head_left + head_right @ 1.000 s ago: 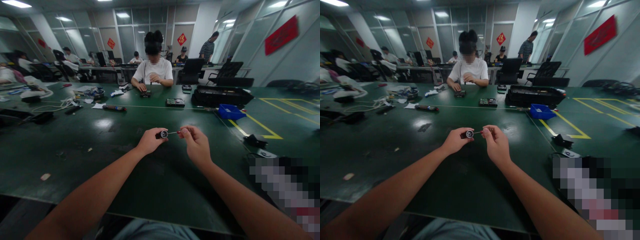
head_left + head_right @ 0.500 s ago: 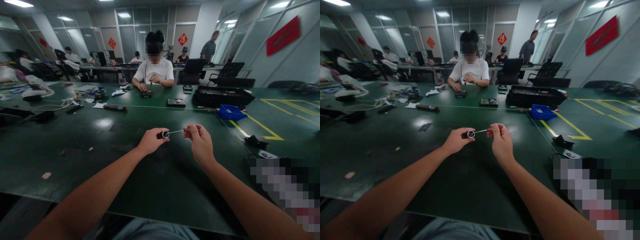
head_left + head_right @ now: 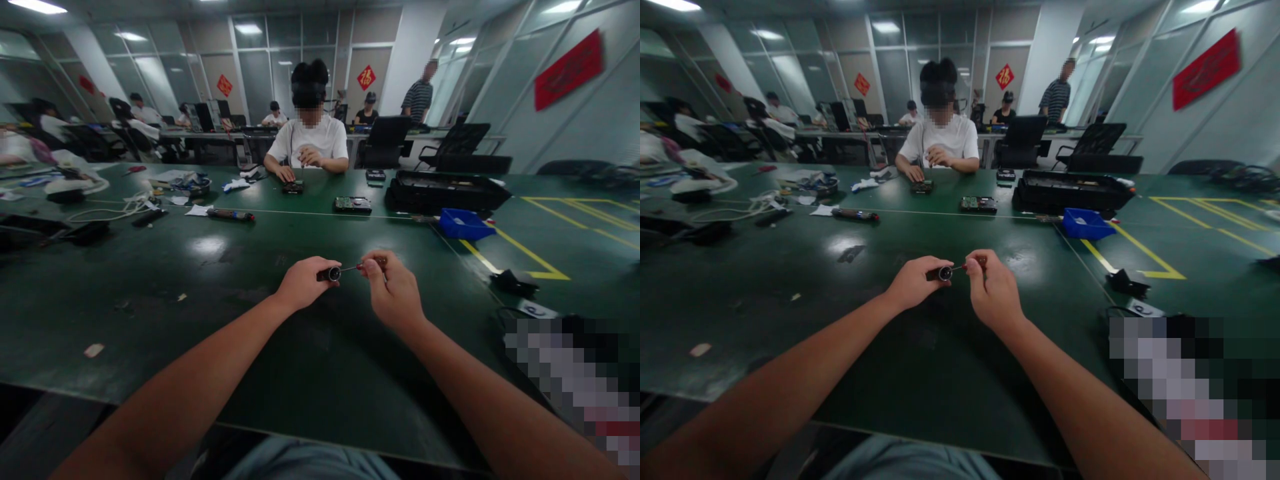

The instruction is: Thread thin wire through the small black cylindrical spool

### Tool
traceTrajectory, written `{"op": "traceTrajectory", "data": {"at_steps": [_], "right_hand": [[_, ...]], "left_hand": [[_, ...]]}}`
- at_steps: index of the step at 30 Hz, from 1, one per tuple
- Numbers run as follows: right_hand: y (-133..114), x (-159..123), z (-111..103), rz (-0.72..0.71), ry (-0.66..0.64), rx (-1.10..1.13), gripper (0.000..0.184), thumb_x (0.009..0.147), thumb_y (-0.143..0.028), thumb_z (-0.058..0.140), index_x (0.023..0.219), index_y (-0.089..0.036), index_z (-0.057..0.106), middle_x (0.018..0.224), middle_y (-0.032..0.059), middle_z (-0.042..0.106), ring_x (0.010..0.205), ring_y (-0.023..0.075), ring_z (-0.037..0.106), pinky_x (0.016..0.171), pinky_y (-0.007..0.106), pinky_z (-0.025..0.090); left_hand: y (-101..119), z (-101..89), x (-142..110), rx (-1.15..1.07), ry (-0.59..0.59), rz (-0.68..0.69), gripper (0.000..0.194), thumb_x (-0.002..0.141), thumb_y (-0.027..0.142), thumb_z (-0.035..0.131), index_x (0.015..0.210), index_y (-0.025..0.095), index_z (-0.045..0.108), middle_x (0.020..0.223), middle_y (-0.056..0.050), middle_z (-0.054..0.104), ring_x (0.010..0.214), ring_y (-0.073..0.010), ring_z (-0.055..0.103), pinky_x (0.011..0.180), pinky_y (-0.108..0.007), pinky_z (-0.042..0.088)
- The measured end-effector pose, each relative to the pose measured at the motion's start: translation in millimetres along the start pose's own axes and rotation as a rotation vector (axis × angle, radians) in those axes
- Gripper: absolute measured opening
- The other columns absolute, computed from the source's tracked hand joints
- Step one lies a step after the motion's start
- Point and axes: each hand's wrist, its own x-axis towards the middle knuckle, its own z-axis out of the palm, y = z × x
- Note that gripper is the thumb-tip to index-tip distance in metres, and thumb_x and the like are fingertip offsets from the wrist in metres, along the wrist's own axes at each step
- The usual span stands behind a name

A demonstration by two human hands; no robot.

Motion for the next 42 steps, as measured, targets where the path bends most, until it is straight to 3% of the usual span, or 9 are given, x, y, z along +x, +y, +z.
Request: {"op": "traceTrajectory", "data": {"at_steps": [13, 21, 30, 42], "right_hand": [[0.4, 3.6, -1.7, -0.04, -0.041, -0.14, 0.019, 0.1, -0.034, 0.044, 0.096, -0.022, 0.057, 0.082, 0.0067, 0.072, 0.074, 0.0218, 0.067, 0.069, 0.035, 0.046], [1.3, 1.9, -2.9, -0.055, 0.003, -0.065, 0.02, 0.101, -0.035, 0.043, 0.099, -0.022, 0.058, 0.084, 0.0064, 0.072, 0.076, 0.0209, 0.069, 0.07, 0.035, 0.048], [1.2, 2.9, -1.5, -0.039, -0.104, -0.105, 0.023, 0.102, -0.036, 0.042, 0.1, -0.021, 0.058, 0.087, 0.0077, 0.073, 0.077, 0.0223, 0.069, 0.069, 0.035, 0.047], [3.4, 4.2, -3.2, -0.038, -0.039, -0.173, 0.023, 0.101, -0.035, 0.044, 0.098, -0.019, 0.06, 0.083, 0.007, 0.071, 0.075, 0.0215, 0.066, 0.07, 0.034, 0.045]], "left_hand": [[-4.4, 2.3, -1.0, 0.108, -0.064, -0.021, 0.038, 0.081, 0.028, 0.078, 0.119, 0.03, 0.073, 0.115, -0.002, 0.074, 0.107, -0.0224, 0.068, 0.096, -0.036, 0.052], [-4.0, 1.4, -0.9, 0.108, -0.081, -0.029, 0.038, 0.081, 0.03, 0.078, 0.119, 0.03, 0.073, 0.111, -0.002, 0.074, 0.103, -0.0227, 0.068, 0.093, -0.036, 0.052], [-4.0, 2.0, -0.9, 0.124, -0.093, -0.032, 0.039, 0.081, 0.031, 0.079, 0.12, 0.031, 0.073, 0.11, -0.002, 0.074, 0.101, -0.0227, 0.068, 0.089, -0.035, 0.053], [-6.0, 2.5, -0.7, 0.121, -0.086, -0.047, 0.04, 0.082, 0.029, 0.078, 0.122, 0.028, 0.072, 0.114, -0.001, 0.073, 0.104, -0.0214, 0.067, 0.092, -0.032, 0.052]]}}
